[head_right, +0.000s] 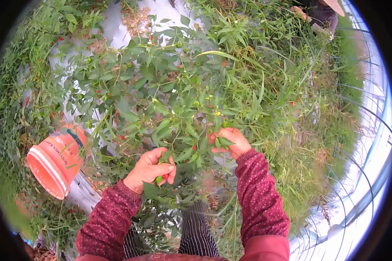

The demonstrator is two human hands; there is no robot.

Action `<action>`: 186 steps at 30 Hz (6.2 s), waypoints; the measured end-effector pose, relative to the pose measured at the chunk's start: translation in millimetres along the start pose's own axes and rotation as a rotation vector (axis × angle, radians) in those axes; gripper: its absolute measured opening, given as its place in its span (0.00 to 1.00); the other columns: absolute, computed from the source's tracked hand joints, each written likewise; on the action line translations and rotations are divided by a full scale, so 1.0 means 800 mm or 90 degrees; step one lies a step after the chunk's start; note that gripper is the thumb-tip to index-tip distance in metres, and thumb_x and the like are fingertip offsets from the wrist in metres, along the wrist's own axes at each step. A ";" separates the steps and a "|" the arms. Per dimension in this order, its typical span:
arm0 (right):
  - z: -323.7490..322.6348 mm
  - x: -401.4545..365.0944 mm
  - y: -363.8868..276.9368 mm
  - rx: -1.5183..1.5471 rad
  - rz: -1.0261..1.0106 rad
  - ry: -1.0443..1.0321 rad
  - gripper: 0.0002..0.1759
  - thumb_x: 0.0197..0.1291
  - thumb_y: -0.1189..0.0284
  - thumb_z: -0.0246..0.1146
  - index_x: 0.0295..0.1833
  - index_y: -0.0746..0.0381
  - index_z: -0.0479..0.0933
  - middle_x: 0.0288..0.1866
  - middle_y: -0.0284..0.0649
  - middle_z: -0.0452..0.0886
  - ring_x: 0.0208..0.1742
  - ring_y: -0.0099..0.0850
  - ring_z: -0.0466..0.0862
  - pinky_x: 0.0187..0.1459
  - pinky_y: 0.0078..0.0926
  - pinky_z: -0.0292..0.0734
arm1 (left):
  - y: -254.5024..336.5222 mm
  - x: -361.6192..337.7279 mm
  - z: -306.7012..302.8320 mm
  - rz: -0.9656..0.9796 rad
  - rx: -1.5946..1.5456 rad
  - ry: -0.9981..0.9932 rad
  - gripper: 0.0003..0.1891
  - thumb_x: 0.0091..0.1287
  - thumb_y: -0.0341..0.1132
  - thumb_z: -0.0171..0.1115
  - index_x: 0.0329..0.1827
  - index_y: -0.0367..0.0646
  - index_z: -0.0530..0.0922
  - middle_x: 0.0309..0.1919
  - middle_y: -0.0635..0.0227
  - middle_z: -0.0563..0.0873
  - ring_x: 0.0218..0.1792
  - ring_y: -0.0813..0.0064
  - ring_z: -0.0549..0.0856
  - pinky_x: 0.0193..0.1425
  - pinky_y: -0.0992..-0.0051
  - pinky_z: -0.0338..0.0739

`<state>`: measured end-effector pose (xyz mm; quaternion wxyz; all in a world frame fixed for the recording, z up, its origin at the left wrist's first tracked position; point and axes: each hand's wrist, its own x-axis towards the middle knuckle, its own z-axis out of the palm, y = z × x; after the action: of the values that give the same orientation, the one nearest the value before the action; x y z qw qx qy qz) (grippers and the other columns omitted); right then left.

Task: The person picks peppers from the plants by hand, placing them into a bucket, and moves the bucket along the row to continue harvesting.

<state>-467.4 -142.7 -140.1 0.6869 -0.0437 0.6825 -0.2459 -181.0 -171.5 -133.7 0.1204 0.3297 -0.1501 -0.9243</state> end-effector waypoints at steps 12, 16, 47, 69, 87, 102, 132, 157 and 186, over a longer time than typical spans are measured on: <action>0.105 -0.078 0.008 0.140 -0.135 -0.068 0.16 0.63 0.67 0.58 0.53 0.62 0.75 0.57 0.39 0.76 0.58 0.32 0.75 0.52 0.38 0.73 | 0.008 -0.046 0.022 0.107 0.094 0.095 0.06 0.61 0.25 0.60 0.39 0.42 0.73 0.24 0.76 0.78 0.22 0.87 0.76 0.25 0.85 0.67; 0.206 -0.086 0.023 0.141 -0.162 -0.177 0.21 0.67 0.64 0.54 0.60 0.64 0.70 0.58 0.38 0.75 0.57 0.29 0.74 0.58 0.31 0.69 | 0.016 -0.069 0.024 0.229 0.173 0.239 0.10 0.61 0.27 0.64 0.44 0.41 0.76 0.32 0.77 0.80 0.32 0.88 0.77 0.36 0.83 0.73; 0.506 -0.142 0.072 0.240 0.106 -0.251 0.07 0.64 0.71 0.57 0.41 0.62 0.76 0.39 0.34 0.80 0.39 0.24 0.76 0.46 0.24 0.71 | 0.110 -0.362 -0.144 0.057 0.254 0.182 0.15 0.58 0.30 0.67 0.49 0.39 0.80 0.31 0.78 0.81 0.32 0.89 0.74 0.35 0.83 0.71; 0.482 -0.039 0.057 -0.031 -0.009 0.050 0.05 0.63 0.67 0.57 0.39 0.57 0.73 0.35 0.28 0.75 0.35 0.20 0.73 0.39 0.26 0.71 | 0.036 -0.480 -0.368 0.229 0.354 0.785 0.32 0.64 0.38 0.61 0.68 0.36 0.59 0.56 0.57 0.75 0.51 0.71 0.77 0.56 0.71 0.72; 0.329 -0.120 0.045 -0.715 -0.086 0.201 0.21 0.54 0.58 0.60 0.41 0.66 0.80 0.37 0.53 0.82 0.42 0.42 0.82 0.47 0.34 0.73 | -0.156 -0.453 -0.428 0.210 -0.682 0.751 0.18 0.65 0.34 0.56 0.57 0.40 0.69 0.51 0.62 0.78 0.51 0.66 0.78 0.52 0.70 0.77; 0.219 -0.167 -0.004 -0.477 -0.236 0.477 0.17 0.55 0.66 0.61 0.41 0.70 0.80 0.34 0.46 0.83 0.37 0.31 0.81 0.43 0.29 0.73 | -0.134 -0.440 -0.434 0.170 -0.552 0.808 0.18 0.62 0.34 0.53 0.56 0.46 0.70 0.47 0.65 0.78 0.48 0.66 0.77 0.55 0.62 0.73; 0.207 0.052 -0.173 -0.531 -0.032 0.031 0.17 0.56 0.63 0.59 0.42 0.67 0.78 0.31 0.41 0.81 0.34 0.30 0.78 0.41 0.30 0.72 | 0.407 -0.372 -0.282 0.383 -0.090 0.949 0.30 0.56 0.21 0.45 0.65 0.46 0.59 0.51 0.58 0.77 0.43 0.59 0.84 0.35 0.59 0.84; 0.454 0.100 -0.166 -0.392 -0.254 -0.112 0.09 0.60 0.72 0.60 0.45 0.63 0.77 0.38 0.38 0.81 0.38 0.25 0.81 0.44 0.24 0.75 | 0.400 -0.204 -0.372 0.293 0.447 0.728 0.26 0.66 0.43 0.60 0.61 0.35 0.69 0.51 0.59 0.79 0.52 0.69 0.77 0.57 0.71 0.71; 0.416 0.161 -0.175 -0.210 0.185 -0.221 0.20 0.61 0.59 0.59 0.50 0.64 0.75 0.23 0.28 0.68 0.23 0.17 0.63 0.24 0.14 0.56 | 0.231 -0.137 -0.218 0.195 0.312 0.498 0.12 0.65 0.32 0.58 0.49 0.38 0.76 0.41 0.57 0.82 0.39 0.70 0.82 0.46 0.72 0.76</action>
<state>-194.2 -408.3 -180.8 0.8051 -0.0984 0.5846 -0.0192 36.9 -341.9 -134.0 0.2211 0.6451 -0.3539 -0.6400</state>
